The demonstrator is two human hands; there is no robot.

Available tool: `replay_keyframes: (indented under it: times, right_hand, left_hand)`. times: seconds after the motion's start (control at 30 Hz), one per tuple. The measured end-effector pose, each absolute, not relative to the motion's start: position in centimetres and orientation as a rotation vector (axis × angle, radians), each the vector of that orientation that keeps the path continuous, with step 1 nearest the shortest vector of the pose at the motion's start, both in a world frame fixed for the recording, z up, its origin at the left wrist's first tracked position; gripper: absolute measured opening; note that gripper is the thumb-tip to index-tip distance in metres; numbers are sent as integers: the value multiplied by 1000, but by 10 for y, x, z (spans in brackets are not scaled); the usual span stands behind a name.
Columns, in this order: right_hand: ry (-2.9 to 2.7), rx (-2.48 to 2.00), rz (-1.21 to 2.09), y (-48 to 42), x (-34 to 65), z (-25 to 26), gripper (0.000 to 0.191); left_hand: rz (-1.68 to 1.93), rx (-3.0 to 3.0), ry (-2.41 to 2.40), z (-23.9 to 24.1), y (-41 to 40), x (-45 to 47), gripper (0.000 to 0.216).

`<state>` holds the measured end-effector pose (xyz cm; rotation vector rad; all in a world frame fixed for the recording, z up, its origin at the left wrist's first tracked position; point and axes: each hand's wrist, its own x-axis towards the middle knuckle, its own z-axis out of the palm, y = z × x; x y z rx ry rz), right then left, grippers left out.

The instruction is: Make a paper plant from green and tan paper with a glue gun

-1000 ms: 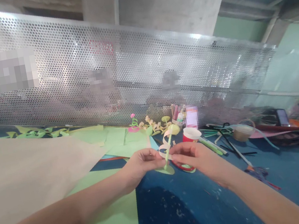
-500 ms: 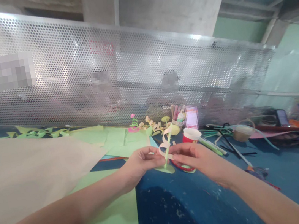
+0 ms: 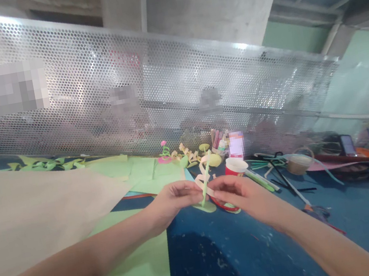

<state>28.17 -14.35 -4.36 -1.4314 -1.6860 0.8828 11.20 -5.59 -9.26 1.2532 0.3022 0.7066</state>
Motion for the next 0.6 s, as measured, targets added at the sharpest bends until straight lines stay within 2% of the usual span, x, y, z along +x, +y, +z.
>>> replay_keyframes:
  times: [0.3, 0.6]
  right_hand:
    - [-1770, -1466, 576, -145, 279, -46, 22]
    - [-1777, -1507, 566, -147, 273, -44, 21]
  left_hand:
    - [717, 1283, 344, -94, -54, 113, 30]
    - [727, 1302, 341, -92, -56, 112, 25]
